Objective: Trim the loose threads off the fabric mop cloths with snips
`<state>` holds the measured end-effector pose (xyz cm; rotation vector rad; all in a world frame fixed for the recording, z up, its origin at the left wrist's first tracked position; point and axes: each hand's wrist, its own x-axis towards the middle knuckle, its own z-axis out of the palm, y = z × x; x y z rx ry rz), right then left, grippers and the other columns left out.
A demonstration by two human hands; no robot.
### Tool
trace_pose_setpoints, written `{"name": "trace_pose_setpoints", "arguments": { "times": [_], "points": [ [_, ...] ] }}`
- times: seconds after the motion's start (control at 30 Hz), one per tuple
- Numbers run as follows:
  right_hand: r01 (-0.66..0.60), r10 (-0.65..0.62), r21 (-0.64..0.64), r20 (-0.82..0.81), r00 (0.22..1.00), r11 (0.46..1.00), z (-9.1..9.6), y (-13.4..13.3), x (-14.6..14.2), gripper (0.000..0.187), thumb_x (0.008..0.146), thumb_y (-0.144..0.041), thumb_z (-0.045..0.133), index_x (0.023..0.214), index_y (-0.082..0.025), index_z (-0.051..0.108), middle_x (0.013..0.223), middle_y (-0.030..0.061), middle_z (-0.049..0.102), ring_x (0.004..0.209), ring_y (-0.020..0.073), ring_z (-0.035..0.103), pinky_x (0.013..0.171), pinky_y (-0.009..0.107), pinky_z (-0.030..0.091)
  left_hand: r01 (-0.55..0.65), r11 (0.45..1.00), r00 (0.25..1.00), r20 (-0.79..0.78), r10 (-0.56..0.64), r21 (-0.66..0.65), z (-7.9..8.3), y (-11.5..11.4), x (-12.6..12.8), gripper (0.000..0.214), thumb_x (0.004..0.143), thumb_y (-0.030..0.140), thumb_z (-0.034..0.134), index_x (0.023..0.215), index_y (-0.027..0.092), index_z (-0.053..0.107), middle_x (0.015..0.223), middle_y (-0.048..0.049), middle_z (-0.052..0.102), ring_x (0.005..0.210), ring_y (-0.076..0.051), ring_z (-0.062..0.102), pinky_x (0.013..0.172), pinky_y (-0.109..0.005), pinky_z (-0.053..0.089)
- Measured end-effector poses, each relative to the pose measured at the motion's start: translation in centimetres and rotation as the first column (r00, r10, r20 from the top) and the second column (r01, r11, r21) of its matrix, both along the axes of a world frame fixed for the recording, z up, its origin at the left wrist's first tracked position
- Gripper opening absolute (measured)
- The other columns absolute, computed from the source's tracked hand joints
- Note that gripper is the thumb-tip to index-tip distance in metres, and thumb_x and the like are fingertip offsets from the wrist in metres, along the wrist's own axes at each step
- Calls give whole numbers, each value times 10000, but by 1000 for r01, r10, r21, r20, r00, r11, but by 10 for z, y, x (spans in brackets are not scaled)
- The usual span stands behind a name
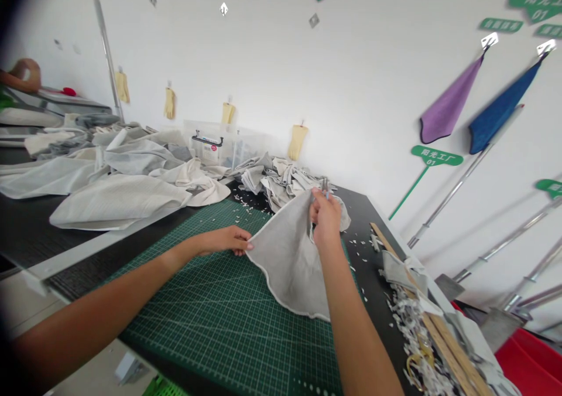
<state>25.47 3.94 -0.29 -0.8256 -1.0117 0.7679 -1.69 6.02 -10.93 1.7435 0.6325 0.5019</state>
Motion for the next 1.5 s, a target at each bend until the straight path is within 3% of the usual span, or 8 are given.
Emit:
{"name": "trace_pose_setpoints", "arguments": {
  "times": [0.2,0.43,0.63,0.87,1.0,1.2,1.37,1.5],
  "points": [
    [67,-72,122,34,997,990,36,-27,28,341,771,-335,766,734,-210,451,550,-124,219,376,29,182,327,186,123,-60,998,987,146,64,-28,16,-11,4,307,810,466,702,901,173,708,877,-64,681,822,-181,619,776,-287,495],
    [-4,8,-35,100,995,999,58,-47,43,439,758,-322,780,656,-235,362,516,-122,206,354,33,166,313,200,98,-188,980,920,339,198,-62,28,-14,6,315,862,461,666,996,176,672,976,-80,683,912,-189,639,831,-316,490],
    [30,6,-149,235,972,988,57,-52,47,436,730,-378,802,638,-229,403,491,-117,245,361,34,168,332,200,69,-259,966,887,395,238,0,31,-15,9,308,886,467,636,949,165,641,904,-59,676,872,-182,624,809,-313,483],
    [105,74,-273,575,815,956,48,-54,34,370,744,-435,791,622,-184,549,455,-81,321,386,45,246,357,193,113,-445,895,778,486,398,-22,37,-14,11,331,919,508,564,997,189,603,1058,-65,674,1023,-216,629,901,-351,478],
    [112,-38,-128,476,879,985,60,-63,32,345,780,-442,768,667,-189,562,501,-88,280,405,44,217,382,217,87,-582,809,705,549,449,86,67,-18,4,276,942,458,534,986,190,581,1014,-39,654,1009,-208,614,887,-335,478],
    [113,-156,190,226,962,975,99,-111,21,192,792,-263,788,769,-181,616,588,-94,218,458,47,157,432,259,43,-702,667,615,686,389,251,147,-61,-12,167,942,367,545,985,206,554,933,-10,597,850,-155,576,763,-279,502],
    [195,-277,338,216,936,921,118,-156,15,182,797,-127,758,699,-181,615,611,-67,232,487,68,154,439,295,37,-645,735,622,702,347,209,198,-103,-25,141,958,334,518,978,203,567,814,0,540,726,-127,565,628,-223,452],
    [240,-335,283,357,872,929,116,-169,32,188,813,-220,776,696,-194,631,660,-28,299,496,74,206,449,314,50,-577,795,692,628,355,186,210,-102,-28,172,932,351,563,948,183,596,780,0,537,672,-108,549,574,-198,405]
  ]
}}
